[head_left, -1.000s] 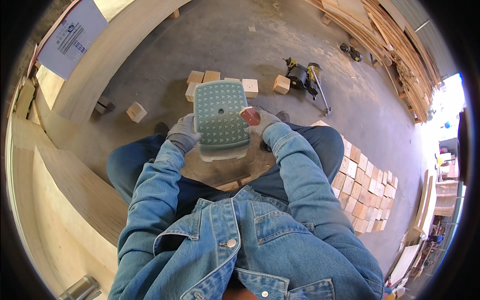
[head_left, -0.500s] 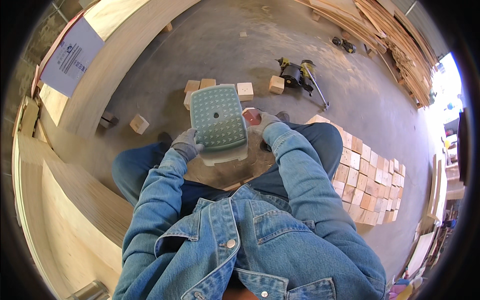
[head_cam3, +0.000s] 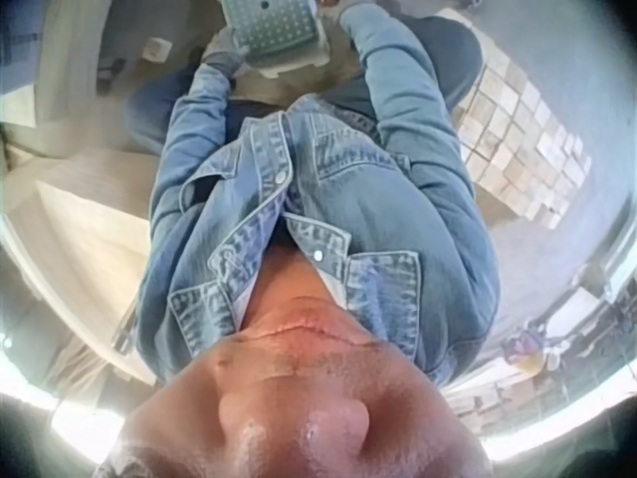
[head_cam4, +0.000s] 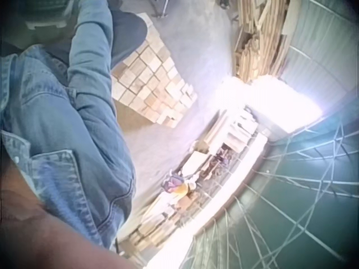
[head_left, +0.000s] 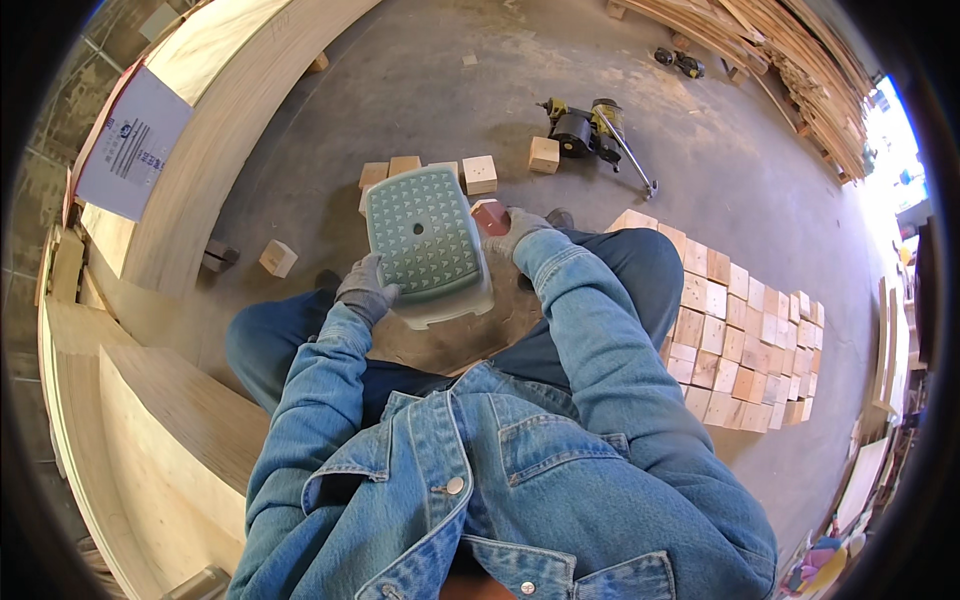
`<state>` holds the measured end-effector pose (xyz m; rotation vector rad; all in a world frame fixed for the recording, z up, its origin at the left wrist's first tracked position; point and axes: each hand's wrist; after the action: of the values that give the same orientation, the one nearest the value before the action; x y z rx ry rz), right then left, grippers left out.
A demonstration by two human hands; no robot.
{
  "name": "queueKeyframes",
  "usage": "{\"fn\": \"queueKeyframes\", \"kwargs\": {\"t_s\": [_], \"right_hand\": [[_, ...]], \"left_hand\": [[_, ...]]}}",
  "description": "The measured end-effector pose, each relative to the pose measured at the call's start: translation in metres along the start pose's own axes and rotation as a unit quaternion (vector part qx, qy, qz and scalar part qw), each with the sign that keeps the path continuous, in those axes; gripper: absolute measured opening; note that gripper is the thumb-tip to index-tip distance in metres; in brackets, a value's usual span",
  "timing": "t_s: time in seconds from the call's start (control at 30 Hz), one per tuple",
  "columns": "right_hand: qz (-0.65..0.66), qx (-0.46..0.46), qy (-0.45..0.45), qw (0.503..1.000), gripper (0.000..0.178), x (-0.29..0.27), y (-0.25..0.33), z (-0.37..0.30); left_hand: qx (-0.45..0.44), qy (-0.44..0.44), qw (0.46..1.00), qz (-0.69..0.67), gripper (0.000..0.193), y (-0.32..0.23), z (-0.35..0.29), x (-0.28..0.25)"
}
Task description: The person sits on a small stool and sands small wooden blocks using a sanding block. They hold each block in one hand and rub the sanding block over its surfaces, then place the finished block on a growing pile on the floor.
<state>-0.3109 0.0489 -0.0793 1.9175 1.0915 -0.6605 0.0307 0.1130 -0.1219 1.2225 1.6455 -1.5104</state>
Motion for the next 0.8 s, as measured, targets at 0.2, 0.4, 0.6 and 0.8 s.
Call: {"fn": "queueKeyframes", "kwargs": {"t_s": [0.2,0.4,0.6,0.8], "right_hand": [[0.007,-0.006,-0.004,1.0,0.083,0.002,-0.008,0.008],[0.026,-0.009,-0.004,1.0,0.08,0.004,-0.016,0.01],[0.02,0.002,-0.003,1.0,0.081,0.001,-0.02,0.009],[0.013,-0.012,-0.029,0.999,0.08,0.0,-0.019,0.01]], "left_hand": [[-0.011,-0.01,1.0,0.018,0.081,-0.008,0.005,0.01],[-0.009,-0.002,1.0,0.024,0.08,-0.018,0.006,0.01],[-0.004,0.018,1.0,0.019,0.08,-0.027,0.01,0.01],[0.022,0.018,0.999,0.039,0.073,-0.023,0.012,0.014]]}}
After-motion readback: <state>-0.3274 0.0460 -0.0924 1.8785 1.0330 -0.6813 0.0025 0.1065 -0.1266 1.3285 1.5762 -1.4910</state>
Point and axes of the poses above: each hand's wrist, its own z-axis towards the middle knuckle, its own x-axis out of the palm, y = z × x, and after that the axes turned 6 degrees about x, right-handed
